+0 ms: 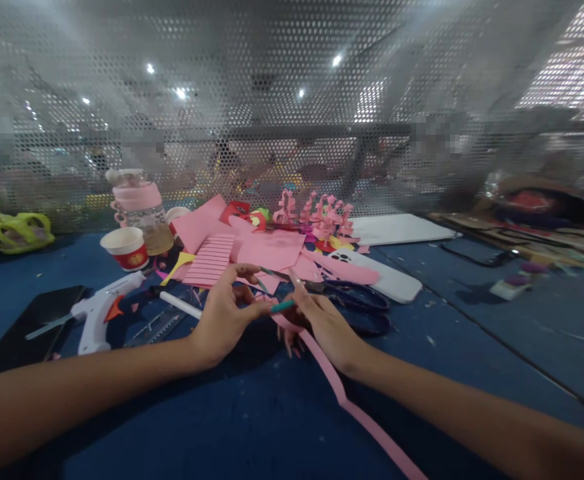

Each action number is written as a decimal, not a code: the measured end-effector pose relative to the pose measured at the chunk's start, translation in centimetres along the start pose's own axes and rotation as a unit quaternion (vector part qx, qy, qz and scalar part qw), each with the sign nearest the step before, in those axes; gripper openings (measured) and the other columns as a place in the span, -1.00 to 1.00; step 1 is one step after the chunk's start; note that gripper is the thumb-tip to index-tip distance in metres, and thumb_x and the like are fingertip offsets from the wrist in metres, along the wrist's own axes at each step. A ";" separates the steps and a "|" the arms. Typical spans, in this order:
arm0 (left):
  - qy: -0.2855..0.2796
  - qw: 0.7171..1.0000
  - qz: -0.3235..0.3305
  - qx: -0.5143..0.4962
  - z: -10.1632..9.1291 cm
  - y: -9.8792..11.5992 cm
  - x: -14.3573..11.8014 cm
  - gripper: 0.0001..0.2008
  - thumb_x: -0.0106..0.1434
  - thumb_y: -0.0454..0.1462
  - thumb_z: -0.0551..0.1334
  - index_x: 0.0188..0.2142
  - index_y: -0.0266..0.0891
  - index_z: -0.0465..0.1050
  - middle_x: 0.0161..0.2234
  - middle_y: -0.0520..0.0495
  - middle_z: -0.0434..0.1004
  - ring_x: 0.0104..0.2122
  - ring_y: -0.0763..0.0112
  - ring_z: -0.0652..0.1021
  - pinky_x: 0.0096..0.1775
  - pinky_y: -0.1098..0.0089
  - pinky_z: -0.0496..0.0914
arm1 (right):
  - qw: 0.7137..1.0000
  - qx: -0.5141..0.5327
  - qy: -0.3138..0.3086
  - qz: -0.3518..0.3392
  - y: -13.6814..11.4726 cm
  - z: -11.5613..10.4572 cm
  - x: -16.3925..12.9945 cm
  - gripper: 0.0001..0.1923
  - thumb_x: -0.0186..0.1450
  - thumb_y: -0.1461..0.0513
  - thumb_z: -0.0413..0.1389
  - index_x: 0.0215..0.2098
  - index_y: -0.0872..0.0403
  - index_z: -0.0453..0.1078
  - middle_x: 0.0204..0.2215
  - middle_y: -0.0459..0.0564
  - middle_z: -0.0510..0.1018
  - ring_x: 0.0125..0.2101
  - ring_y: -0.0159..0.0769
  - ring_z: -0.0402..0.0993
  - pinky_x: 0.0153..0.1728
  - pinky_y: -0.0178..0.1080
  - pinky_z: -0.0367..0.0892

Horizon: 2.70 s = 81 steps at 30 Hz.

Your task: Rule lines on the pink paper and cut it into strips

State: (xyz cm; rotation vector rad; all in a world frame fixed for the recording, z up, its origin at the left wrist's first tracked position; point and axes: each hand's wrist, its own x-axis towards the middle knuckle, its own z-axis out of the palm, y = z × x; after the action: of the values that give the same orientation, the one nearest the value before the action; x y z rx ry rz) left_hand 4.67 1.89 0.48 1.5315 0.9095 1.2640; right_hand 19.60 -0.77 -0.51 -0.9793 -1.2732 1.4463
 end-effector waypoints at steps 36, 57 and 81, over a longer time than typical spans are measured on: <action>-0.196 0.957 0.062 0.202 0.0 0.3 -0.2 -0.70 0.25 -0.13 0.02 -0.54 -0.23 0.21 -0.58 0.08 0.23 -0.54 0.49 0.25 -0.46 0.46 0.16 | 0.994 -0.085 -0.033 -0.065 0.5 0.0 -0.2 -0.55 0.16 -0.13 0.04 -0.56 0.06 0.17 -0.80 -0.30 0.16 -0.78 -0.54 0.11 -0.71 -0.39 0.17; -0.172 0.963 0.046 0.201 -0.1 0.3 -0.3 -0.71 0.27 -0.15 -0.02 -0.55 -0.21 0.15 -0.62 0.14 0.10 -0.63 0.54 0.15 -0.59 0.51 0.07 | 0.991 -0.108 -0.041 -0.072 0.2 0.1 -0.3 -0.54 0.21 -0.14 -0.05 -0.57 0.04 0.14 -0.80 -0.26 0.23 -0.80 -0.51 0.16 -0.72 -0.37 0.16; -0.114 0.975 0.044 0.185 -0.2 0.2 -0.1 -0.67 0.19 -0.11 0.05 -0.62 -0.21 0.13 -0.63 0.12 0.11 -0.59 0.53 0.17 -0.53 0.48 0.09 | 0.999 -0.017 -0.031 -0.027 0.2 0.2 -0.2 -0.52 -0.01 -0.11 0.23 -0.48 0.07 0.20 -0.72 -0.28 0.28 -0.78 -0.56 0.16 -0.79 -0.45 0.10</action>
State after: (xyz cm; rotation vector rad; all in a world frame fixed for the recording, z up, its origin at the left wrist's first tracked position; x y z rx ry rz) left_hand 4.45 1.79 0.62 1.9831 0.9698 0.9872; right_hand 19.47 -0.97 -0.68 -0.9220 -1.3638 1.4260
